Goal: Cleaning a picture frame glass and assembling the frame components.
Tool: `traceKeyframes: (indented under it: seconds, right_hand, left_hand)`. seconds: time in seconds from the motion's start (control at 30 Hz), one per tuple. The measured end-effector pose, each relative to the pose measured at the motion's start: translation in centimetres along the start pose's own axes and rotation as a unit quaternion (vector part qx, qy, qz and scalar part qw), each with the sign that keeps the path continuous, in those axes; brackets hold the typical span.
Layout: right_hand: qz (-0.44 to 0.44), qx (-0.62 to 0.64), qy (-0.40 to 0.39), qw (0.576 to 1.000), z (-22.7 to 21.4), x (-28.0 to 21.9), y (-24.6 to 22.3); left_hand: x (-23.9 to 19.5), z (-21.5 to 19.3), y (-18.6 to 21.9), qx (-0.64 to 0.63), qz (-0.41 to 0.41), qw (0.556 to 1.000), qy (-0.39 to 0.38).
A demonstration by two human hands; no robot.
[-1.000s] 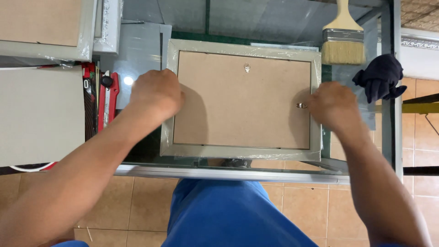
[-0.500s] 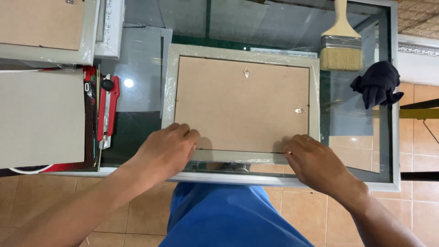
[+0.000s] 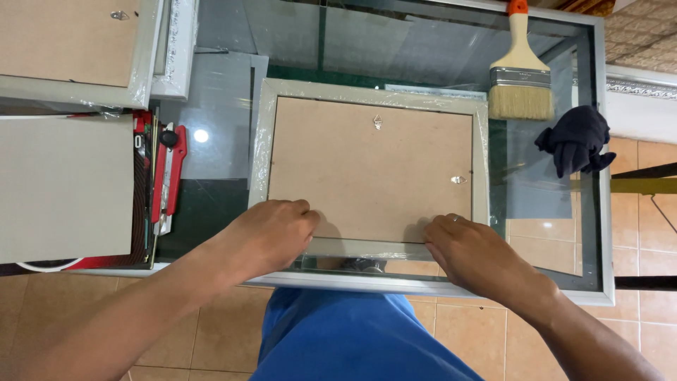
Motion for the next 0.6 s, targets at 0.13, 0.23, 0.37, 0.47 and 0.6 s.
traceKeyframes:
  seconds: [0.13,0.23,0.37,0.47,0.6]
  right_hand:
    - [-0.014,0.033,-0.071,0.997,-0.7,1.3,-0.2]
    - [0.069,0.135,-0.164,0.975,0.1,2.7,1.6]
    - [0.166,0.197,-0.219,0.941,0.5,2.9,2.5]
    - [0.306,0.225,-0.086,0.921,-2.3,2.0,4.6]
    - [0.411,0.099,0.134,0.896,-1.6,0.1,10.2]
  left_hand:
    - [0.8,0.0,-0.9,-0.041,-0.049,0.995,-0.073]
    - [1.9,0.2,-1.8,-0.085,-0.129,0.980,-0.127]
    - [2.5,1.7,-3.3,-0.082,-0.180,0.965,-0.172]
    - [0.6,-3.1,-3.9,-0.124,-0.286,0.943,-0.112]
    - [-1.2,-2.5,-10.4,0.036,-0.361,0.917,0.166]
Point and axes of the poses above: each hand's wrist, its own x-axis towards the middle knuckle, its own z-axis out of the palm, y = z × x, the point moved 6 cm from there along x, towards the middle knuckle, and after that the axes turned 12 degrees about y, right-handed, at the moved point
